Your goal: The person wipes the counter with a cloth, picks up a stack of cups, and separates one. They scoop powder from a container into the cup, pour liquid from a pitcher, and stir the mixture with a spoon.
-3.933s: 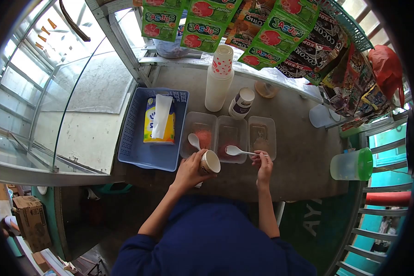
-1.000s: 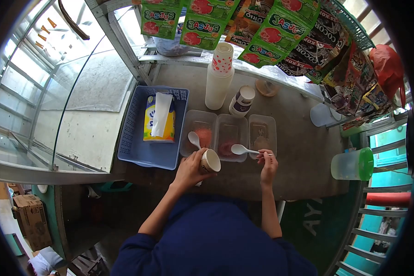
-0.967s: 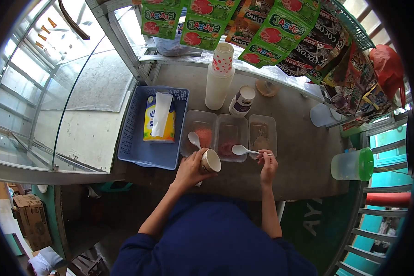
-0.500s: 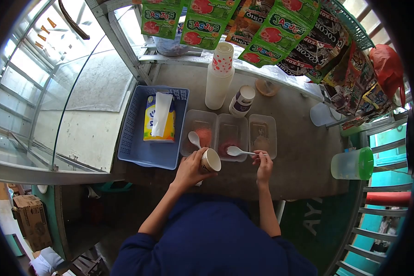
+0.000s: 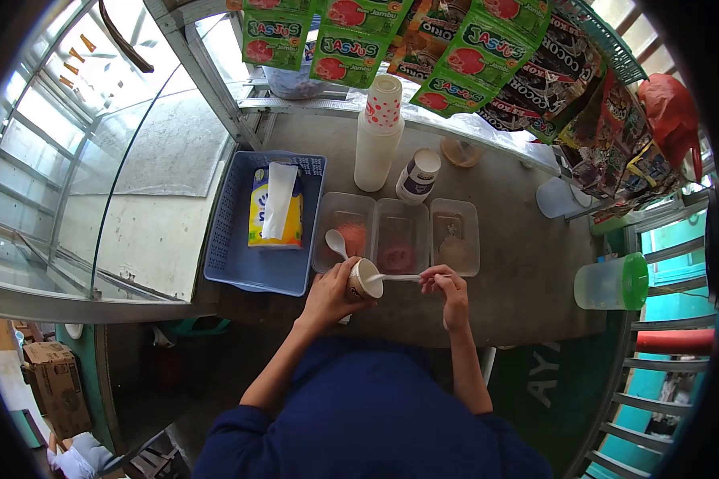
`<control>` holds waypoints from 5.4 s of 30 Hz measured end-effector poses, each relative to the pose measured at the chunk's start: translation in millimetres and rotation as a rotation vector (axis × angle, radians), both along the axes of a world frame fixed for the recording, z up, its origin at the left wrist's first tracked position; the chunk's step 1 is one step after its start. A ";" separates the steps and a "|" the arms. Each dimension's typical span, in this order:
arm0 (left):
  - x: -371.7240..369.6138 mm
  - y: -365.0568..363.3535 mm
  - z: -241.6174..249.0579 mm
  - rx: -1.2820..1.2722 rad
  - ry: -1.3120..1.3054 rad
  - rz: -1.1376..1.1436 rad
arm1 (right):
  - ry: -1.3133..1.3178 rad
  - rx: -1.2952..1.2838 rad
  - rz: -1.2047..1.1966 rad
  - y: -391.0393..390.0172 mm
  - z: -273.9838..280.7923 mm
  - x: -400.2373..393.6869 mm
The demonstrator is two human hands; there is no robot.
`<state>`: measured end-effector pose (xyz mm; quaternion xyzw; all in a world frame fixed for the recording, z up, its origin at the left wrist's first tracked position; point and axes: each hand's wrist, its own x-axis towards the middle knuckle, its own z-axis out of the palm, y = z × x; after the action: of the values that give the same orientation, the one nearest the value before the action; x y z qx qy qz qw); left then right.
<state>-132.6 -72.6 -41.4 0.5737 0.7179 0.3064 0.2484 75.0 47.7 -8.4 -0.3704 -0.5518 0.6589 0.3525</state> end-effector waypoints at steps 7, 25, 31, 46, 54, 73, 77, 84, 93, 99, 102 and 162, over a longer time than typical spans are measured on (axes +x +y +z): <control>-0.7 -0.2 3.1 0.061 0.031 -0.005 | -0.038 0.058 -0.298 17.3 -22.4 3.9; -0.9 -1.1 4.5 0.002 -0.026 0.015 | -0.175 0.149 -0.407 21.5 -62.2 12.2; -0.5 -0.6 2.6 0.005 -0.029 0.014 | -0.164 0.112 -0.400 21.4 -60.8 14.4; 0.4 1.3 2.4 0.219 -0.051 -0.004 | 0.094 0.070 0.113 -8.1 15.7 -7.7; -1.0 1.5 -8.5 0.426 -0.237 -0.029 | -0.063 0.507 0.221 -16.8 52.4 -13.8; 41.8 3.6 -0.5 0.400 -0.563 0.163 | -0.408 0.987 0.334 -31.1 60.0 -28.7; 42.5 6.5 -4.6 0.408 -0.478 0.126 | -0.403 0.968 0.247 -29.2 61.0 -25.2; 30.1 12.7 -6.1 0.611 -0.198 0.057 | -0.435 1.008 0.223 -30.6 60.5 -24.4; 24.1 9.9 3.2 0.603 0.019 0.131 | -0.455 1.065 0.155 -41.0 59.0 -31.1; 22.7 9.1 5.5 0.578 0.061 0.122 | -0.428 1.032 0.145 -41.5 47.2 -35.3; 20.8 9.0 4.2 0.555 0.064 0.122 | -0.396 0.953 0.106 -40.4 41.3 -35.3; 12.8 9.6 2.5 0.416 -0.215 0.277 | 0.127 0.115 -0.094 -36.7 8.7 -21.1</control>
<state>-119.8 -63.0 -38.9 0.4729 0.6805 0.5375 0.1560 53.9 11.0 0.3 -0.3325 -0.5472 0.6309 0.4381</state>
